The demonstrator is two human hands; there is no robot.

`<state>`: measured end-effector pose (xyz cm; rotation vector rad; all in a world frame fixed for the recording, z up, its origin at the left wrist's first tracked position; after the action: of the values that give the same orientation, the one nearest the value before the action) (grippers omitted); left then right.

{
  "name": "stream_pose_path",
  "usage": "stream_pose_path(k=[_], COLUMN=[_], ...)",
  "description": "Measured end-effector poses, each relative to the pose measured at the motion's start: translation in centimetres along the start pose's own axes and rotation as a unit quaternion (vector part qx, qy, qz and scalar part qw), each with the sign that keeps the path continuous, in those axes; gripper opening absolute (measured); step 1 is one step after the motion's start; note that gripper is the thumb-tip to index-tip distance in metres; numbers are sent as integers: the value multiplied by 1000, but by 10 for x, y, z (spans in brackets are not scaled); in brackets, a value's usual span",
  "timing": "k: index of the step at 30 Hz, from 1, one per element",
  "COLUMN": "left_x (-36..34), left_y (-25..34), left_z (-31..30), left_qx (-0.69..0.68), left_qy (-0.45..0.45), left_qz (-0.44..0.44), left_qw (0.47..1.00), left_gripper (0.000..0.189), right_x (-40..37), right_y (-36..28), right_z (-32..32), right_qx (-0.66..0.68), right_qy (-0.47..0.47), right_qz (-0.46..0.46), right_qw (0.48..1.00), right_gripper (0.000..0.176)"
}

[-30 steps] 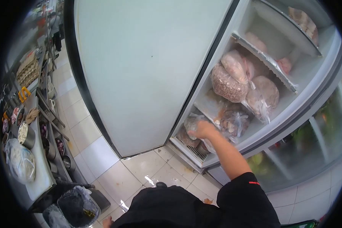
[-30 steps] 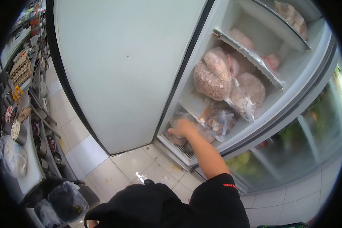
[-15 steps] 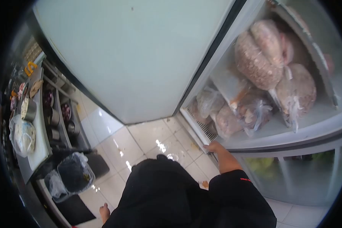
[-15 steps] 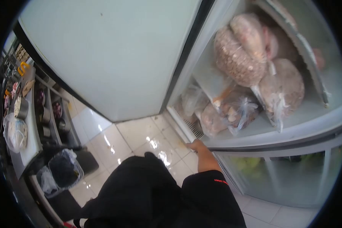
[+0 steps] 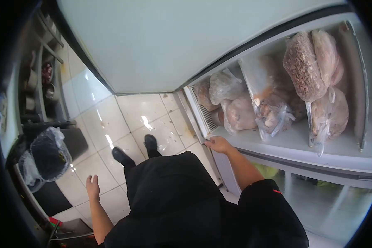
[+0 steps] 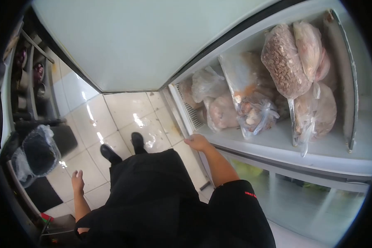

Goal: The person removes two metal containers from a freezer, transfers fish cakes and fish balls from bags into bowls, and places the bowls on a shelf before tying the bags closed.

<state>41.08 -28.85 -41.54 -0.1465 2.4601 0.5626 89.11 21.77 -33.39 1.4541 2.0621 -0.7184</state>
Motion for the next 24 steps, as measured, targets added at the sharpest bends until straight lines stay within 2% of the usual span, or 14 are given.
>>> stream_pose_path(k=[2, 5, 9, 11, 13, 15, 17, 19, 24], left_x=[-10, -21, -19, -9, 5, 4, 18, 32, 66], left_y=[26, 18, -56, -118, -191, -223, -251, -250, -191], left_z=[20, 41, 46, 46, 43, 24, 12, -2, -34], left_qx=[-32, -35, 14, -7, -36, -36, -10, -15, -119], left_qy=[-4, -58, -71, -63, -138, -109, -112, -107, -90], left_qz=[44, -4, -47, -92, -201, -240, -240, -244, -227], left_qw=[999, 998, 996, 994, 969, 964, 964, 964, 962], left_gripper=[62, 63, 66, 69, 73, 73, 66, 65, 62], right_x=[-8, -13, -18, -9, -4, -5, -8, -12, -18], right_y=[-6, -13, -56, -75, -103, -137, -176, -212, -257], right_z=[-14, -16, -14, -2, 4, 1, -4, -15, -15], right_qx=[-43, -67, -81, -99, -101, -88, -73, -57, -42], right_qy=[-20, -20, -35, -19, 6, 40, 46, 58, 56], right_qz=[1, 21, -16, -34, -57, -83, -102, -116, -123], right_qw=[999, 997, 996, 994, 993, 992, 991, 990, 990], right_gripper=[60, 62, 65, 67, 68, 69, 70, 71, 72])
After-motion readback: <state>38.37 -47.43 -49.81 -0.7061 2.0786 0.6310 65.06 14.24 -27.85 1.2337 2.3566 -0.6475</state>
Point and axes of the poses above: each hand's wrist, its own x-axis towards the middle knuckle, its own z-axis out of the palm, y = z × x, the point moved 6 cm from there along x, towards the middle knuckle, and after that the axes turned 10 degrees about y, right-handed, at the moved point
